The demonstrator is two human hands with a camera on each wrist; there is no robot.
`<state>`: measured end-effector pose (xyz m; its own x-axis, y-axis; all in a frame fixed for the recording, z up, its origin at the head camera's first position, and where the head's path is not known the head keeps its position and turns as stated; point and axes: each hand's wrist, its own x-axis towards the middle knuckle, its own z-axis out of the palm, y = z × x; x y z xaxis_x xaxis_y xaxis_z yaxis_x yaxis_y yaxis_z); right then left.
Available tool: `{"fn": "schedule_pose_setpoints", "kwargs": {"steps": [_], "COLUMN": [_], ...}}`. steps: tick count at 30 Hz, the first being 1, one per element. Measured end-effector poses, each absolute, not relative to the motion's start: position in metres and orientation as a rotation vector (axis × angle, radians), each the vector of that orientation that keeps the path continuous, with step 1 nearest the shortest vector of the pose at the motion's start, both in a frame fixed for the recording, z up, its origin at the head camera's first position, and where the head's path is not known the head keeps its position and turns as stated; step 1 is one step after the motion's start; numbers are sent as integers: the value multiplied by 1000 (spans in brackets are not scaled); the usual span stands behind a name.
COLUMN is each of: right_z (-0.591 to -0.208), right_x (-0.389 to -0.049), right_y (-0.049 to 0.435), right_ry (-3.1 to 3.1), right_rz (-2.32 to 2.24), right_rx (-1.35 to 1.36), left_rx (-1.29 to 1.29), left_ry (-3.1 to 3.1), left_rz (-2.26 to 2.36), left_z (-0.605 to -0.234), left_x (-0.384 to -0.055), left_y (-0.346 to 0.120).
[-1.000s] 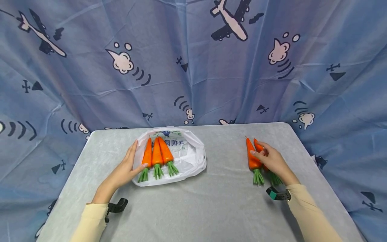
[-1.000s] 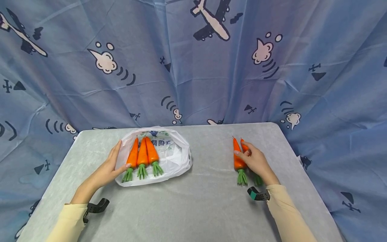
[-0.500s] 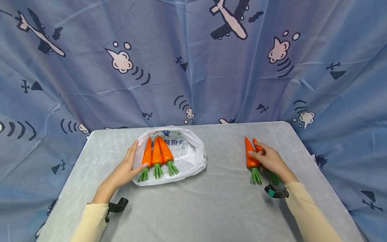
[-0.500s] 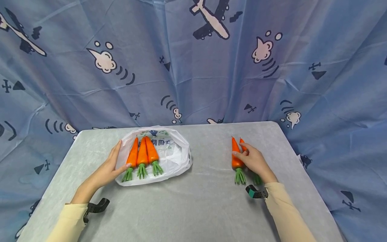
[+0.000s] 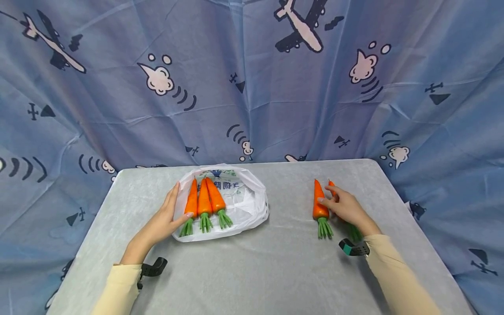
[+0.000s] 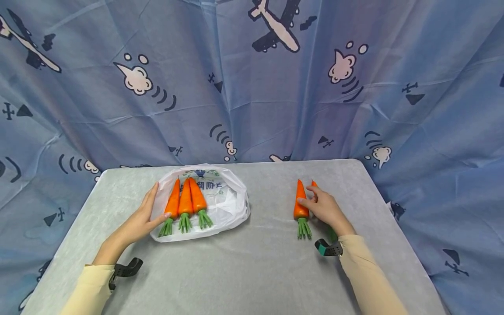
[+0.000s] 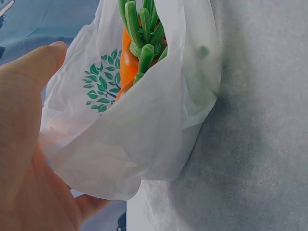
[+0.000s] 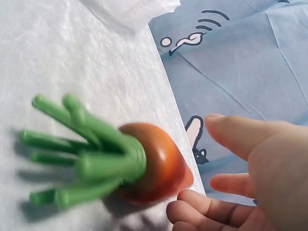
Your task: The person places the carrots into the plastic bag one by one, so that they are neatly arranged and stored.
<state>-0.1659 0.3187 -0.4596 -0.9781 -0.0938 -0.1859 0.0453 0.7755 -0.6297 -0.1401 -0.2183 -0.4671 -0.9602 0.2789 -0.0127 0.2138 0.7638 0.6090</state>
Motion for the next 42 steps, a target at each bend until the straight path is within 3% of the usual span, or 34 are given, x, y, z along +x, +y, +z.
{"fn": "schedule_pose_setpoints", "kwargs": {"steps": [21,42], "right_z": [-469,-488], "right_x": [-166,-166], "right_y": [297,293], "right_ry": [2814,2824], "right_rz": [-749,-814], "right_rx": [30,21], "left_rx": [383,371], "left_ry": [2854,2843], "left_rz": [964,968], "left_z": [-466,-465], "left_x": [-138,-137], "left_y": [-220,-220]}}
